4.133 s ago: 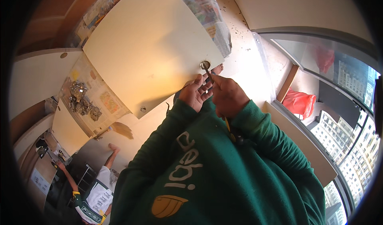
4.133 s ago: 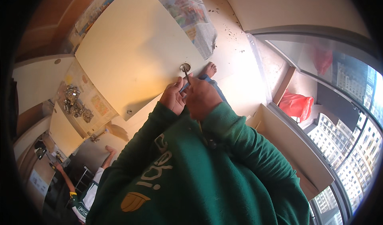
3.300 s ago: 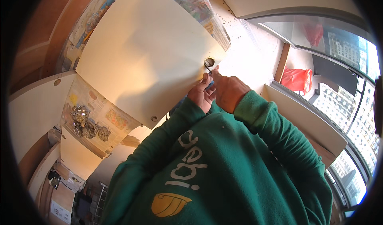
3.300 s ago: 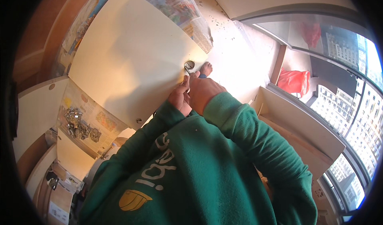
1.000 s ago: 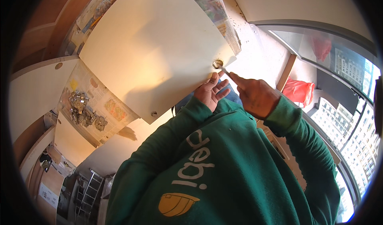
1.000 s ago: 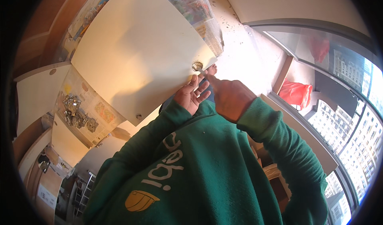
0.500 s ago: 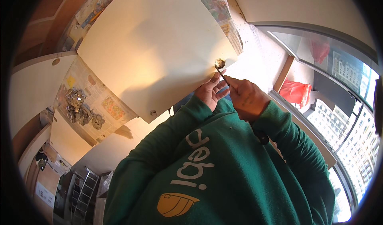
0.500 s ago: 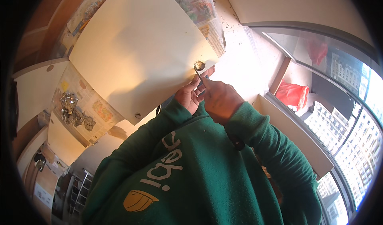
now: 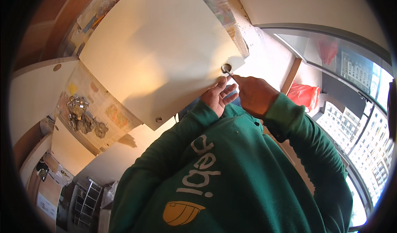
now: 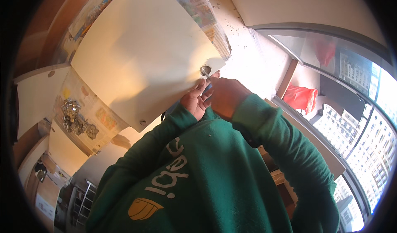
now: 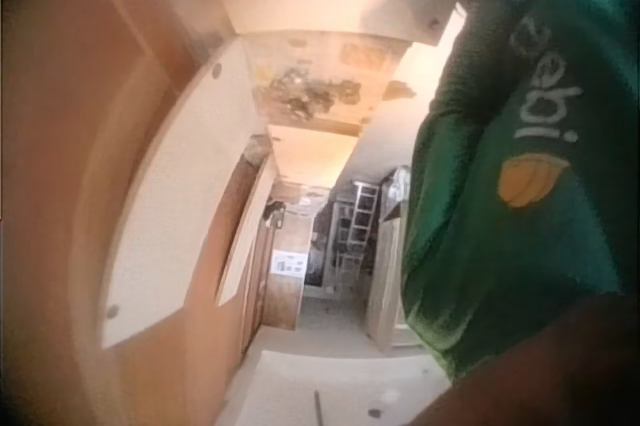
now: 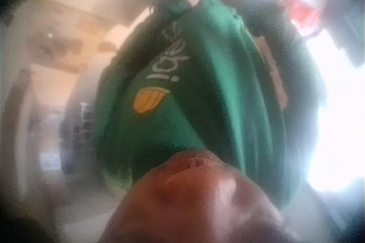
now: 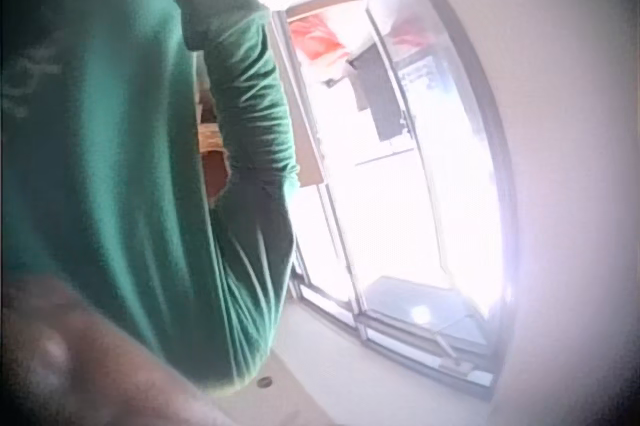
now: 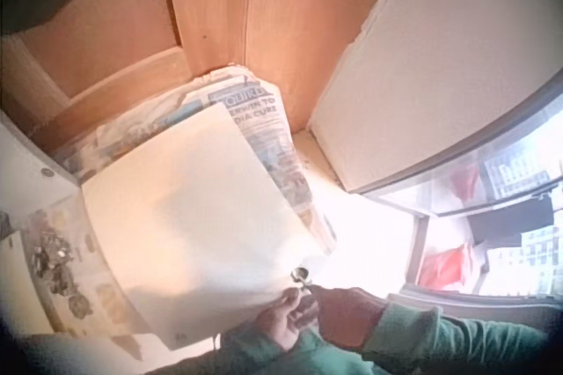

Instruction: The person assembles a white cabinet door by first marking a location with a pencil and then using a screwdriver to install a metal hinge. The person works on a single door piece placed on a newspaper-covered surface while another person works in the background.

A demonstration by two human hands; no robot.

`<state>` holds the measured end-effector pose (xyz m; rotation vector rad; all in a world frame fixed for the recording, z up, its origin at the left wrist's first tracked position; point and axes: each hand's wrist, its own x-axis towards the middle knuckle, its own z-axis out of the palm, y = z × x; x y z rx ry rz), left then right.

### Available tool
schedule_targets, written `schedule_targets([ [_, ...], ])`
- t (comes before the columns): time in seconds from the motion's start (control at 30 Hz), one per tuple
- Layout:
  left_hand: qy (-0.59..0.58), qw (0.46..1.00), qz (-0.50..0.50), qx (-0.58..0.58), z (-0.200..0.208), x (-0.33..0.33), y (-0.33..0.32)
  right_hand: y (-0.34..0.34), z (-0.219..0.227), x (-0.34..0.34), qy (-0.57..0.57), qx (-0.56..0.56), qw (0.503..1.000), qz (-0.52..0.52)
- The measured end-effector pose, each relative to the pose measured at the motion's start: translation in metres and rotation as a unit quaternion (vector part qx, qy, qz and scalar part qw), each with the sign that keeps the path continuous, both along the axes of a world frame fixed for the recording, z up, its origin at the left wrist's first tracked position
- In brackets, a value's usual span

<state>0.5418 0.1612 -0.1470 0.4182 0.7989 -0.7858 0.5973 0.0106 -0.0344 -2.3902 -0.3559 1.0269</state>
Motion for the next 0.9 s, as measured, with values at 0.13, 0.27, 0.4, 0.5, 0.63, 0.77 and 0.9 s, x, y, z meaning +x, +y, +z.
schedule_targets([
  [0.13, 0.008, 1.000, 0.006, 0.001, -0.002, 0.000, 0.000, -0.015, -0.005, -0.007, -0.051, -0.001, 0.995, 0.091],
  [0.27, -0.022, 1.000, -0.004, -0.020, -0.008, 0.000, 0.003, -0.001, 0.003, -0.005, 0.046, -0.009, 0.999, -0.011],
  [0.4, -0.026, 1.000, -0.006, -0.010, -0.008, 0.000, 0.001, 0.008, 0.008, 0.005, 0.108, -0.059, 0.992, -0.021],
  [0.5, -0.015, 1.000, -0.002, -0.005, -0.011, -0.002, 0.000, 0.014, 0.015, 0.015, 0.137, -0.080, 0.987, -0.014],
  [0.63, -0.026, 0.999, 0.004, -0.025, -0.015, -0.002, 0.002, 0.015, 0.002, 0.004, 0.107, -0.101, 0.989, 0.017],
  [0.77, -0.016, 1.000, 0.009, -0.016, -0.006, 0.000, -0.002, 0.002, 0.013, 0.016, 0.080, -0.107, 0.990, 0.034],
  [0.9, -0.009, 1.000, 0.014, 0.001, -0.001, 0.000, -0.001, -0.012, 0.020, 0.011, 0.028, -0.016, 0.999, 0.018],
])
